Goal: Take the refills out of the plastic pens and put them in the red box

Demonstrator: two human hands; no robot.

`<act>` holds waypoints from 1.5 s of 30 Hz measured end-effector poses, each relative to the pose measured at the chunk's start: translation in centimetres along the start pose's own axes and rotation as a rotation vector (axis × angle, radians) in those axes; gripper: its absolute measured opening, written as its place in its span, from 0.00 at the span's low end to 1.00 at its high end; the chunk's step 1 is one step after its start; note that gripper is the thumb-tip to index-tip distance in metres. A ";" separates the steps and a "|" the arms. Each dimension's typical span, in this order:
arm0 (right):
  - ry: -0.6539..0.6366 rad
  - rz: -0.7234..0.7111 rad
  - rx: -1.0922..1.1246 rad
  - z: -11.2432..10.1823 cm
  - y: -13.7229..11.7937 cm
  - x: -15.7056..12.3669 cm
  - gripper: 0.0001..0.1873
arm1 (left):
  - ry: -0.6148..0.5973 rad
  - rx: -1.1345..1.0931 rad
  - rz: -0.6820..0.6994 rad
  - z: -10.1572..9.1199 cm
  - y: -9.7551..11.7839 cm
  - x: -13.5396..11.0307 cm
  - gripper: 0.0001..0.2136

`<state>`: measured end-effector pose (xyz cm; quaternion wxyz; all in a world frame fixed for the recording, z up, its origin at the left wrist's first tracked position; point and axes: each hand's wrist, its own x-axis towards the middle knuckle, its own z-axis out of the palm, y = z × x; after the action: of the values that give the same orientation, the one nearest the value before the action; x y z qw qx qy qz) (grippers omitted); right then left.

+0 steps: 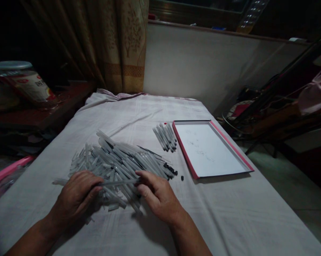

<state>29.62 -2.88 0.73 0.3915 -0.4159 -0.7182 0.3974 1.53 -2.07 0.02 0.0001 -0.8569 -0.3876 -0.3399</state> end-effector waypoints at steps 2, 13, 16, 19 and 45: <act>0.078 0.079 0.011 0.0 0.1 -0.1 0.13 | 0.013 0.002 0.008 0.0 0.0 0.0 0.07; 0.214 0.066 -0.040 0.3 0.1 0.1 0.08 | 0.009 0.015 -0.004 0.3 -0.1 0.1 0.07; 0.218 0.124 -0.018 0.4 0.4 0.1 0.08 | 0.011 0.010 0.003 0.2 -0.1 0.2 0.07; 0.231 0.107 -0.041 0.4 0.4 0.1 0.08 | 0.004 0.005 0.007 0.3 0.0 0.1 0.07; 0.211 0.065 -0.045 0.4 0.2 0.0 0.06 | -0.051 0.001 -0.037 0.1 0.3 0.2 0.11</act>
<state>29.35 -2.86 0.43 0.4422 -0.4873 -0.6679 0.3477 1.86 -2.17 0.14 -0.0158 -0.8579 -0.4035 -0.3179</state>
